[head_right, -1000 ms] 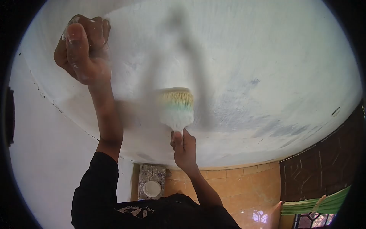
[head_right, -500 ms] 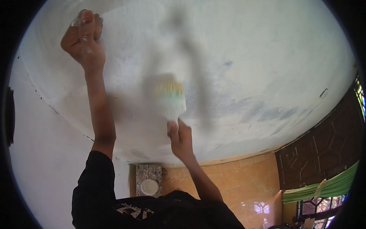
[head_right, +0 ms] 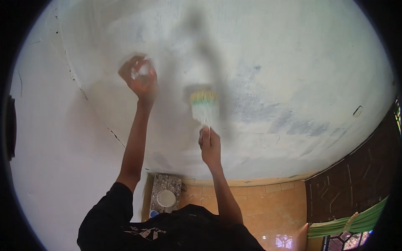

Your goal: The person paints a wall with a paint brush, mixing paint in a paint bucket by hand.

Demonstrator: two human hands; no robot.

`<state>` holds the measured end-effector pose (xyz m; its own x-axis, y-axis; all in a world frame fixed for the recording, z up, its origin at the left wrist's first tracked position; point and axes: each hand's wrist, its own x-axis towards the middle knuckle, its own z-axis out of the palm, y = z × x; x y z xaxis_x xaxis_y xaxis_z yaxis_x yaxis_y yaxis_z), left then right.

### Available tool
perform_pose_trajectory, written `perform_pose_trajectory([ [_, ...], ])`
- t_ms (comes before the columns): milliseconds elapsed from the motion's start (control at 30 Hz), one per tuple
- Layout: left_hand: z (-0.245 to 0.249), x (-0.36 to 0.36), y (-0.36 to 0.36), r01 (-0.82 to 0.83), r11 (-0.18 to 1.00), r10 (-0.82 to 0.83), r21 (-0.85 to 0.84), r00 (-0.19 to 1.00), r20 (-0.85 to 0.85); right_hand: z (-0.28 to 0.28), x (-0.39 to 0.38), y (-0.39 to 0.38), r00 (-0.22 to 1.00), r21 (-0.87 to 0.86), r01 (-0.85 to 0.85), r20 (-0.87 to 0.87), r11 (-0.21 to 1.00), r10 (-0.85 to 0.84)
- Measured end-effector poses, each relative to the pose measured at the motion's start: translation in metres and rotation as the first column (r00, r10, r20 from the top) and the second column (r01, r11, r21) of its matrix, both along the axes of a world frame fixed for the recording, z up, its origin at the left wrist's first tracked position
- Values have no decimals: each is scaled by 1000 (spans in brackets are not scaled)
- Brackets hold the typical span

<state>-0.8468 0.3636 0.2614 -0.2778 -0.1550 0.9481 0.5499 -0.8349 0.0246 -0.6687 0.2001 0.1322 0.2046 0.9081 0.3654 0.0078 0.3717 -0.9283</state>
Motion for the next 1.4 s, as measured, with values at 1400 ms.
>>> perform_pose_trajectory([
  [1400, -49, -30, 11, -399, 899, 332, -180, 889, -314, -58, -42, 57, 996, 46, 88, 26, 995, -90],
])
